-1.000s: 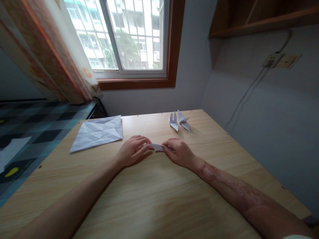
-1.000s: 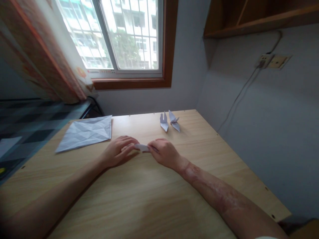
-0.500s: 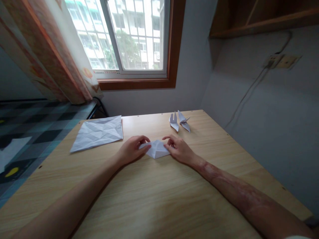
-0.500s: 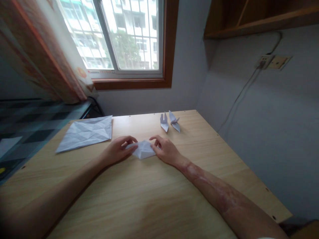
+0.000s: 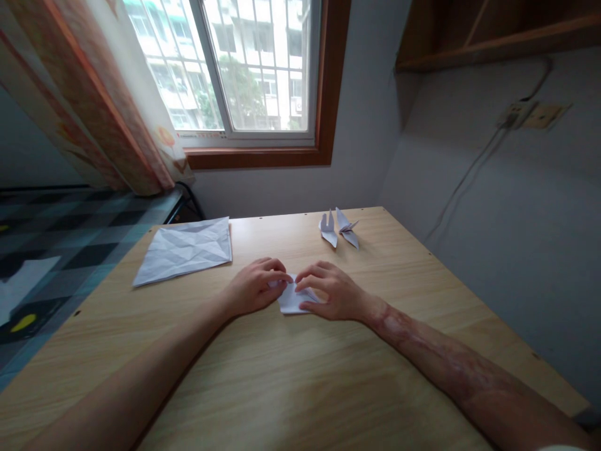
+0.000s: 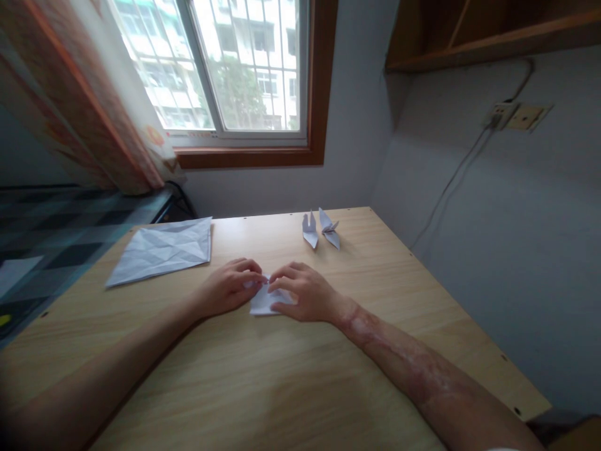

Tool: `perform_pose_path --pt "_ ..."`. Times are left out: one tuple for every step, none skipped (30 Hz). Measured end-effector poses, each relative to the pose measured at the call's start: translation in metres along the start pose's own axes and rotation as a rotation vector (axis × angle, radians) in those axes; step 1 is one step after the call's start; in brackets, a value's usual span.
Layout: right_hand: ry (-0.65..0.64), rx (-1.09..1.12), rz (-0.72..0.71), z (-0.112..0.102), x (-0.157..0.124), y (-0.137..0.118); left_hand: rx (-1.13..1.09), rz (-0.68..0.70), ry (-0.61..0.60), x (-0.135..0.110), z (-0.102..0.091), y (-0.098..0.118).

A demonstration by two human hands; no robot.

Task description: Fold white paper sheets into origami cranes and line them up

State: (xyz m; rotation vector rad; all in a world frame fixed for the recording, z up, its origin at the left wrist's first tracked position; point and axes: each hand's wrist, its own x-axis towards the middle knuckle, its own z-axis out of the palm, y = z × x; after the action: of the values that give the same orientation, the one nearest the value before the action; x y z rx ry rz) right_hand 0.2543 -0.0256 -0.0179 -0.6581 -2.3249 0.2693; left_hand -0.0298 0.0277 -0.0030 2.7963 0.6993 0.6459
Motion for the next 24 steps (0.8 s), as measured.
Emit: perform_pose_path --pt "-0.013 -0.008 -0.008 0.0 0.0 0.0 0.01 -0.002 0.0 0.0 0.0 0.001" --pt "-0.02 -0.021 -0.01 0.0 0.0 -0.001 0.021 -0.001 0.0 0.0 0.0 0.001" --pt "-0.019 -0.039 -0.005 0.001 -0.001 0.0 0.033 0.001 -0.001 0.0 0.001 0.002" --pt "-0.009 -0.063 0.008 0.001 -0.001 0.0 0.042 0.006 -0.001 0.0 0.001 0.002" --pt "0.009 -0.09 0.027 0.002 -0.002 0.002 0.048 0.015 0.0 0.0 0.001 0.003" --pt "0.029 -0.119 0.052 0.003 -0.002 0.003 0.046 0.028 0.0 0.001 0.001 0.003" --pt "0.053 -0.148 0.081 0.005 -0.002 0.005 0.039 0.043 -0.002 0.001 0.0 0.003" --pt "0.074 -0.173 0.112 0.006 -0.002 0.007 0.028 0.059 -0.005 0.001 0.0 0.004" --pt "0.094 -0.192 0.143 0.006 -0.003 0.009 0.014 0.073 -0.011 0.002 0.0 0.004" --pt "0.107 -0.203 0.171 0.007 -0.003 0.011 -0.004 0.085 -0.021 0.002 0.0 0.005" --pt "0.114 -0.209 0.194 0.008 -0.003 0.012 -0.02 0.09 -0.032 0.002 -0.001 0.006" --pt "0.114 -0.212 0.21 0.008 -0.002 0.013 -0.031 0.089 -0.043 0.003 -0.001 0.007" --pt "0.109 -0.216 0.22 0.009 -0.002 0.014 -0.035 0.086 -0.051 0.003 -0.001 0.007" --pt "0.101 -0.221 0.225 0.009 -0.002 0.013 -0.032 0.079 -0.057 0.003 -0.001 0.008" --pt "0.095 -0.227 0.23 0.009 -0.002 0.013 -0.02 0.071 -0.058 0.003 -0.002 0.009" --pt "0.093 -0.232 0.236 0.009 -0.001 0.012 -0.002 0.058 -0.052 0.003 -0.001 0.009" --pt "0.097 -0.235 0.243 0.01 -0.001 0.011 0.018 0.044 -0.041 0.003 -0.001 0.01" --pt "0.106 -0.235 0.252 0.01 -0.001 0.01 0.037 0.027 -0.027 0.003 -0.001 0.01" --pt "0.118 -0.234 0.261 0.01 -0.001 0.01 0.054 0.009 -0.013 0.003 -0.001 0.01" --pt "0.131 -0.23 0.269 0.011 -0.002 0.01 0.068 -0.008 0.0 0.003 0.0 0.009" --pt "0.145 -0.227 0.276 0.011 -0.002 0.01 0.08 -0.023 0.009 0.003 0.0 0.009" --pt "0.155 -0.223 0.281 0.012 -0.002 0.011 0.089 -0.033 0.014 0.003 0.001 0.009" --pt "0.161 -0.219 0.285 0.012 -0.003 0.011 0.098 -0.04 0.016 0.003 0.001 0.009" --pt "0.162 -0.215 0.286 0.012 -0.003 0.012 0.105 -0.045 0.017 0.003 0.001 0.008"
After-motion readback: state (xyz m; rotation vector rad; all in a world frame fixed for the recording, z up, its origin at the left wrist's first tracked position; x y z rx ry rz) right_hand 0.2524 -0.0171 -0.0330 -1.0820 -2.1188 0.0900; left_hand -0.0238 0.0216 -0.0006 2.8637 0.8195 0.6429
